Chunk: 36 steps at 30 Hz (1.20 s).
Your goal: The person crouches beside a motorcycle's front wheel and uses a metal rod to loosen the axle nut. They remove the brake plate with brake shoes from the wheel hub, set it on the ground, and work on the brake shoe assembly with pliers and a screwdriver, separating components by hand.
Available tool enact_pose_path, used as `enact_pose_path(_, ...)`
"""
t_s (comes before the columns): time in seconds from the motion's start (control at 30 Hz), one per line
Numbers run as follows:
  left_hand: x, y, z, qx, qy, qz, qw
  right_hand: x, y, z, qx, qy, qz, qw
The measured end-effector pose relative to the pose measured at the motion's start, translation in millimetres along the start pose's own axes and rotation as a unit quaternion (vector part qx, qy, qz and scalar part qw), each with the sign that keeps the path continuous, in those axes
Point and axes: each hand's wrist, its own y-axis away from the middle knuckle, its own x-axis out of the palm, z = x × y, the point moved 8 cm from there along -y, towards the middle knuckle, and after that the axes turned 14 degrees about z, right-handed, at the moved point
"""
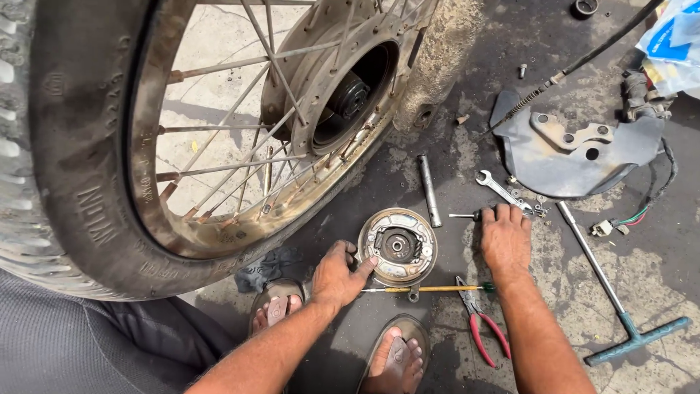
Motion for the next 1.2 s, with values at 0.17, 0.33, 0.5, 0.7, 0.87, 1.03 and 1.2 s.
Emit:
enact_pose_path(0.17,-10,4,-16,0.014,-0.035,0.004,0.999,25,-6,-7,-0.004,0.055,0.065,0.996)
enact_pose_path(0.33,-10,7,-45,0.171,-0.117,-0.045,0.977,-8,44,-14,0.008,-0.107,0.017,0.994)
enact_pose_path(0.5,31,37,-118,0.413,-0.211,-0.029,0.885,-55,117,-1,0.071,-0.284,0.090,0.952)
enact_pose_path(0.7,81,62,-156,0.445,-0.285,0.159,0.834,-46,160,-1,-0.079,-0.601,0.022,0.795)
enact_pose_path(0.87,97,39,-111,0.346,-0.292,0.234,0.860,56,194,-32,0.157,-0.640,0.004,0.753)
enact_pose_path(1.03,127,55,-109,0.489,-0.356,0.147,0.783,98,198,-2,0.133,-0.176,0.125,0.967)
enact_pose_path(1.2,132,51,-121,0.505,-0.296,0.176,0.791,104,189,0,0.126,-0.165,0.301,0.931)
